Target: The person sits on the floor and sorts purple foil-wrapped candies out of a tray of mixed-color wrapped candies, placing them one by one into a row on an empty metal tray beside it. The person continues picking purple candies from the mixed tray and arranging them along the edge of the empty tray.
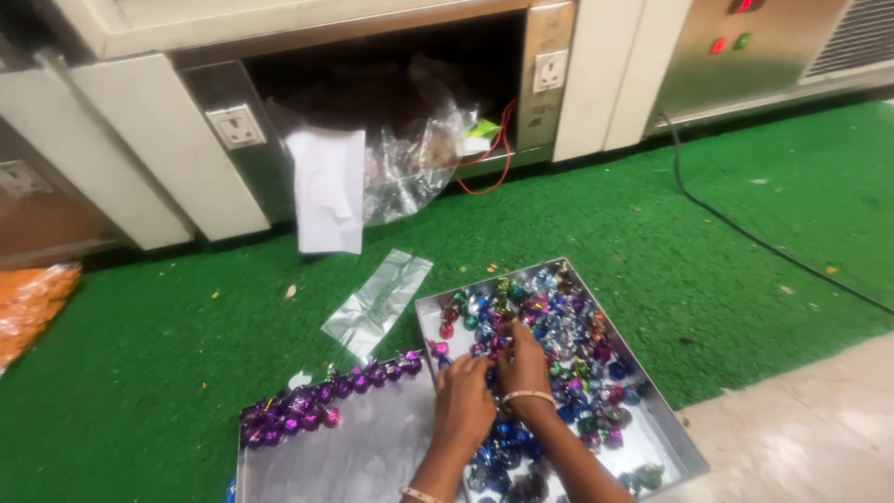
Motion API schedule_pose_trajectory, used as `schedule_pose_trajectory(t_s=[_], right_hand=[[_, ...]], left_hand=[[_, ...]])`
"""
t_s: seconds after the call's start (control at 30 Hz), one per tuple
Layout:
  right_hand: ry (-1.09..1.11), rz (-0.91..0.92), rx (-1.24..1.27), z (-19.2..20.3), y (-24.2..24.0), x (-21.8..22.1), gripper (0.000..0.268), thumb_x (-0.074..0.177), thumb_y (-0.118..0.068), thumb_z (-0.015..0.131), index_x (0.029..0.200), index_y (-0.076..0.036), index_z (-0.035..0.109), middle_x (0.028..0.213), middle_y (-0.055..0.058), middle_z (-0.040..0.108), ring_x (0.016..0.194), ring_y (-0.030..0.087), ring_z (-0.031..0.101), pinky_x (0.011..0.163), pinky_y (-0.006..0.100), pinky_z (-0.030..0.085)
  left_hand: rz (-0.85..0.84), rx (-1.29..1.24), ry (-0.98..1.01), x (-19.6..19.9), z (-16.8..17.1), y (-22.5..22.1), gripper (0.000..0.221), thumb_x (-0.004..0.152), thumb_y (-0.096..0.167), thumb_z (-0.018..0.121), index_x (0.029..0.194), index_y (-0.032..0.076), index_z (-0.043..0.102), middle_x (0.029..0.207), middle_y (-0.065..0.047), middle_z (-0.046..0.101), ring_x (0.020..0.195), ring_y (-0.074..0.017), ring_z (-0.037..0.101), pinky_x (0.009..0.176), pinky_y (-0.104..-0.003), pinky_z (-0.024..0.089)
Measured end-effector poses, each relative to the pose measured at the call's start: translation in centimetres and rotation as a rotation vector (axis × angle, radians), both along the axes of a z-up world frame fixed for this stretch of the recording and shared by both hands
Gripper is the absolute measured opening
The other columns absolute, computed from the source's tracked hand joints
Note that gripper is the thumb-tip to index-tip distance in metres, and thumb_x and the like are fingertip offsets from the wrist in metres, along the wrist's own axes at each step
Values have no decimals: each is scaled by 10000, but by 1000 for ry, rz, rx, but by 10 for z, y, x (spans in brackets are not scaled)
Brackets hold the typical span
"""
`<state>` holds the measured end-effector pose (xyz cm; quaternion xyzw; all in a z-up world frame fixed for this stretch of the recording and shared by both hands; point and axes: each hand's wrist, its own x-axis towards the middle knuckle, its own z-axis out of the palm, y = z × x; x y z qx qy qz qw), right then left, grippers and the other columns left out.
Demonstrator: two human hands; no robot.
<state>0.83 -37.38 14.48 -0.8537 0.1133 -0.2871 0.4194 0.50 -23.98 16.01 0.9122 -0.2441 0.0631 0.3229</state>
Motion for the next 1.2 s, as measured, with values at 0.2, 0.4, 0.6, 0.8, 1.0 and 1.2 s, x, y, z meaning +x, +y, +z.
schedule_pose_trajectory(t_s=[0.2, 0.4, 0.6, 0.8, 1.0, 1.2], right_hand=[[102, 151, -99, 5, -8, 16, 398, 819, 28, 660, 1209, -45, 638, 1033, 190, 659, 874, 368, 653, 812, 468, 531], [279, 30, -49, -4, -9, 30, 308, 791, -44, 745, 1086, -66, 657, 1023, 161, 646, 912, 354, 664, 812, 450, 550], [317, 42, -61, 5, -8, 10, 207, 777, -53, 766, 956, -48, 663, 995, 146, 660, 845, 330, 685, 745, 435, 557], [405, 326, -39, 7, -20, 3, 187, 697, -101, 813, 861, -62, 733, 851, 118, 710, 738, 257, 733, 711, 377, 581], [500, 458, -66, 32, -58, 1, 236, 800, -154, 792, 1026, -89, 774, 916, 127, 776, 796, 235, 750, 788, 340, 590], [431, 108, 79, 50, -134, -5, 193, 856, -85, 726, 1016, -145, 815, 997, 61, 810, 788, 178, 774, 754, 320, 637]], left_hand=[[99, 303, -99, 37, 8, -1, 557, 701, 11, 696, 1251, 37, 617, 1284, -120, 629, 1318, -255, 466, 1178, -480, 243], [25, 934, -110, 93, -7, 10, 337, 983, 171, 500, 1295, 103, 609, 1216, -76, 657, 1380, -277, 391, 1238, -564, 108], [11, 852, -222, 98, -17, 9, 274, 998, 134, 520, 1221, 114, 677, 1115, -43, 714, 1302, -248, 499, 1233, -554, 155], [-97, 58, -159, 94, 13, -22, 389, 786, -4, 626, 1146, 126, 691, 1171, -62, 695, 1206, -274, 572, 1040, -446, 406], [-137, 151, -24, 106, -16, -67, 433, 842, -37, 569, 1232, 132, 654, 1274, -64, 654, 1181, -311, 571, 973, -471, 477], [-100, 267, -49, 102, -12, -69, 395, 891, -59, 549, 1231, 118, 644, 1214, -100, 691, 1166, -305, 604, 984, -432, 523]])
